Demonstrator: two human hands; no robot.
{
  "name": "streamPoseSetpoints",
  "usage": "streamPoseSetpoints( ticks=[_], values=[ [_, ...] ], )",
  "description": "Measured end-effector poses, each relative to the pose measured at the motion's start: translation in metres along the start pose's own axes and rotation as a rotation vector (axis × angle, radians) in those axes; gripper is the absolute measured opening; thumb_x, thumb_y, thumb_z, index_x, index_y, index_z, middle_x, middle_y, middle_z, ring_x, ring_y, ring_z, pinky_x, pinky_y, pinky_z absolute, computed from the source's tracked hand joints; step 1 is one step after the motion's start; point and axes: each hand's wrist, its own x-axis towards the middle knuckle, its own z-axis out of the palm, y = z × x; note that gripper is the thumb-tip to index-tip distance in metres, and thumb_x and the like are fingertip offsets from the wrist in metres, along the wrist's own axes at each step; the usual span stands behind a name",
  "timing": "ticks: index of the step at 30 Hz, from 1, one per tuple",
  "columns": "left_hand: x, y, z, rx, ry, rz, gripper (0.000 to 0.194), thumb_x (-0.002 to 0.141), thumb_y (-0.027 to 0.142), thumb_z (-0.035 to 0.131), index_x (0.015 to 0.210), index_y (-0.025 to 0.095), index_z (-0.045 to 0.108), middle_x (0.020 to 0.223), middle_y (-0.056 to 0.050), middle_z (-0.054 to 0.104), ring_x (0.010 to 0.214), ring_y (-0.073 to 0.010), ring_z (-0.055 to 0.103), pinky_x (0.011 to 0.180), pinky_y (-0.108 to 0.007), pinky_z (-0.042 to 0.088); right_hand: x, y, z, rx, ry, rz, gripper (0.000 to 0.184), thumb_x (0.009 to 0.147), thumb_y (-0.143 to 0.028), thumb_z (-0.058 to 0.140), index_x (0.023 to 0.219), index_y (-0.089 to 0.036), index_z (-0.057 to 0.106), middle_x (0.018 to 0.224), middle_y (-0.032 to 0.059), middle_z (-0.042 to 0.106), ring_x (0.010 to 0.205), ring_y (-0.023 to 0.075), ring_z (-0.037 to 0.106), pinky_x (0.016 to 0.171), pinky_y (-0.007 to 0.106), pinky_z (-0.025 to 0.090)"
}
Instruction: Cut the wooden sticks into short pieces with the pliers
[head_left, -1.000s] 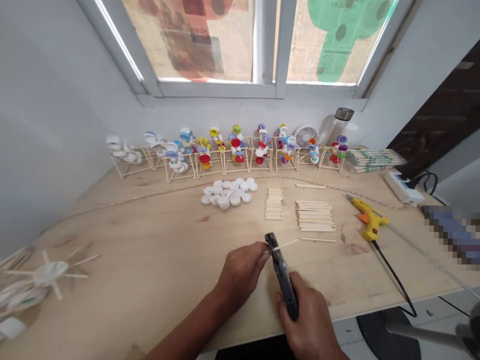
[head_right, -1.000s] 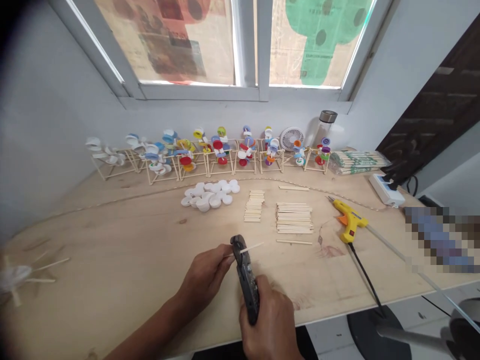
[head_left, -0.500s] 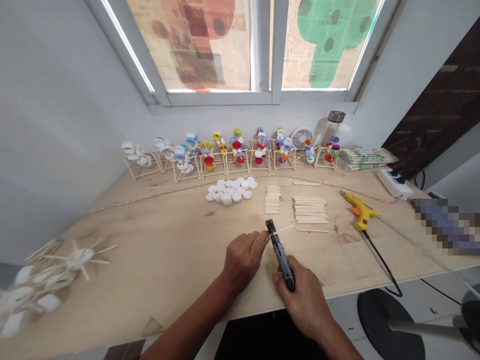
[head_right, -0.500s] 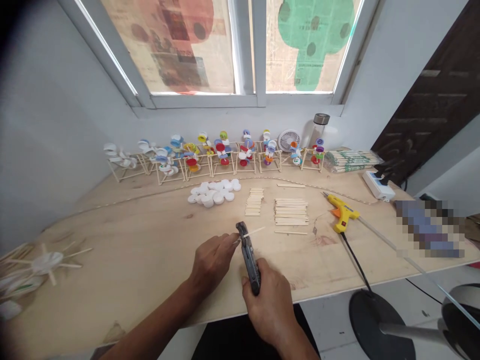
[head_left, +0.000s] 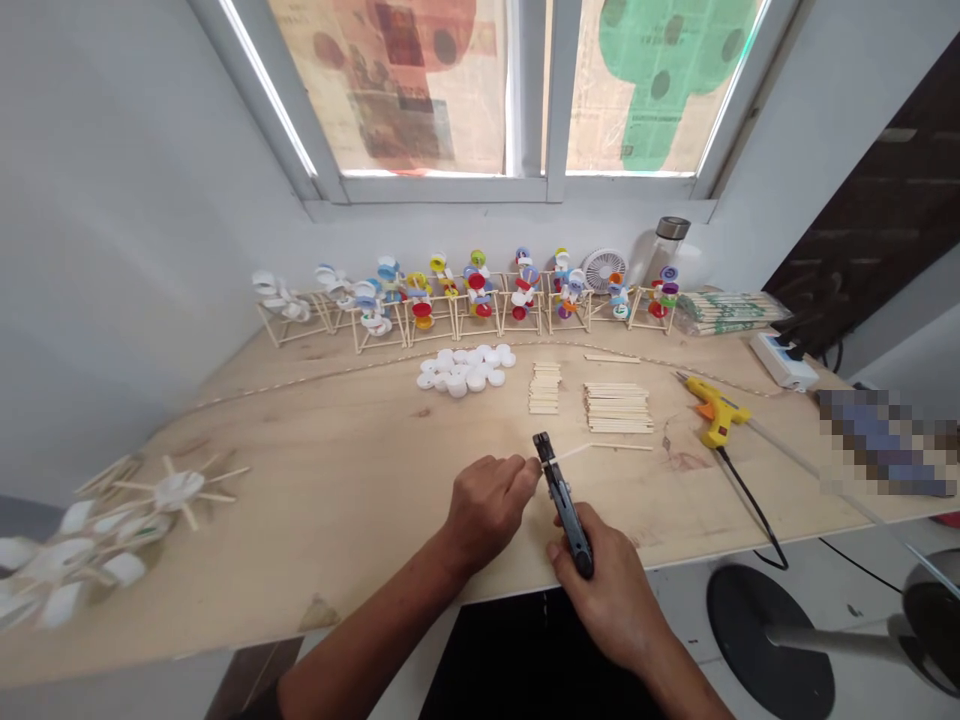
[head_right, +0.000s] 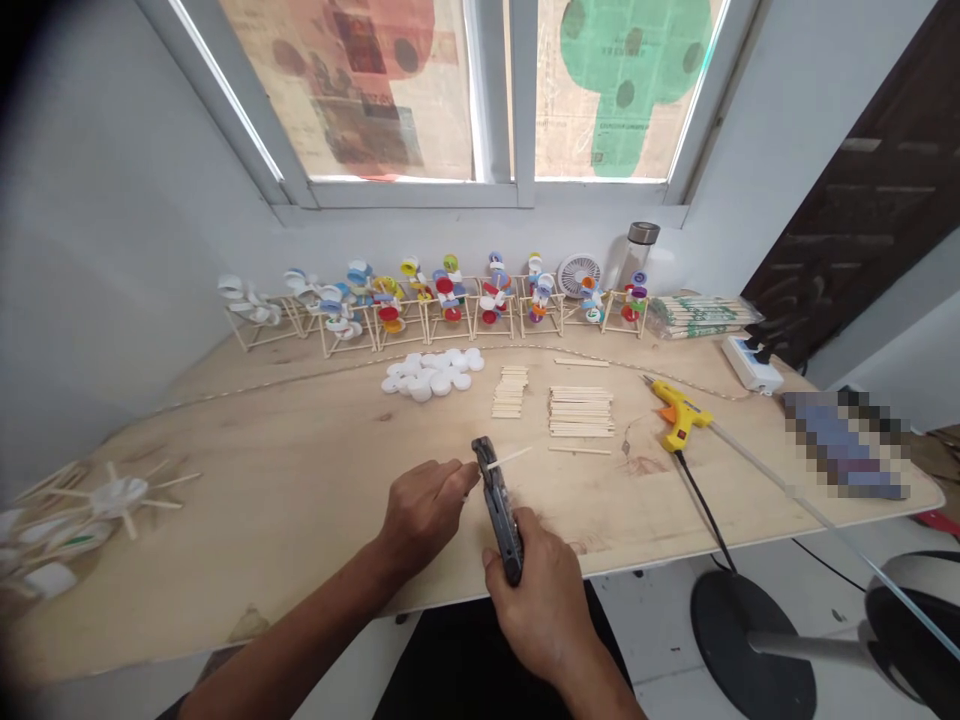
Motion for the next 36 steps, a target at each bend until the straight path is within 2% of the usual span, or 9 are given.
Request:
streamPoseSetpoints(
  ticks=[7, 17, 22, 36],
  values=[
    [-0.004, 0.002, -0.002, -0.05, 0.034, 0.013, 0.014, 0.083, 0.007, 0.038, 0.084, 0.013, 0.05, 0.051, 0.004, 0.043, 0.043, -0.009, 0.036, 0.046, -0.023, 0.027, -0.007, 0.002, 0.004, -0.04, 0.028, -0.037, 0.007, 0.077, -0.025, 0.048, 0.082, -0.02, 0.049, 0.067, -0.0002, 0.057, 0.062, 0.0169, 0.054, 0.057, 0.024, 0.036],
    [-0.012, 0.003, 0.0, -0.232, 0.027, -0.074, 0.01, 0.081, 0.007, 0.041, 0.078, 0.015, 0.046, 0.053, 0.004, 0.046, 0.045, -0.008, 0.04, 0.048, -0.02, 0.03, -0.01, 0.001, 0.005, -0.084, 0.057, -0.065, 0.009, 0.077, -0.024, 0.048, 0.085, -0.02, 0.05, 0.07, 0.0011, 0.059, 0.065, 0.0181, 0.055, 0.057, 0.024, 0.036],
    [-0.014, 0.002, -0.001, -0.25, 0.016, -0.063, 0.011, 0.081, 0.006, 0.039, 0.082, 0.014, 0.047, 0.055, 0.003, 0.049, 0.046, -0.0084, 0.043, 0.048, -0.02, 0.031, -0.011, 0.001, 0.006, -0.125, 0.059, -0.066, 0.008, 0.077, -0.024, 0.048, 0.084, -0.02, 0.049, 0.072, 0.0017, 0.059, 0.067, 0.0192, 0.055, 0.059, 0.026, 0.036],
    [-0.009, 0.003, -0.007, -0.285, 0.011, -0.099, 0.014, 0.085, 0.012, 0.037, 0.077, 0.016, 0.047, 0.053, 0.003, 0.051, 0.045, -0.009, 0.046, 0.046, -0.02, 0.034, -0.012, 0.001, 0.004, -0.156, 0.075, -0.117, 0.015, 0.075, -0.022, 0.048, 0.089, -0.019, 0.052, 0.07, 0.0025, 0.059, 0.066, 0.0194, 0.056, 0.06, 0.026, 0.037]
  ],
)
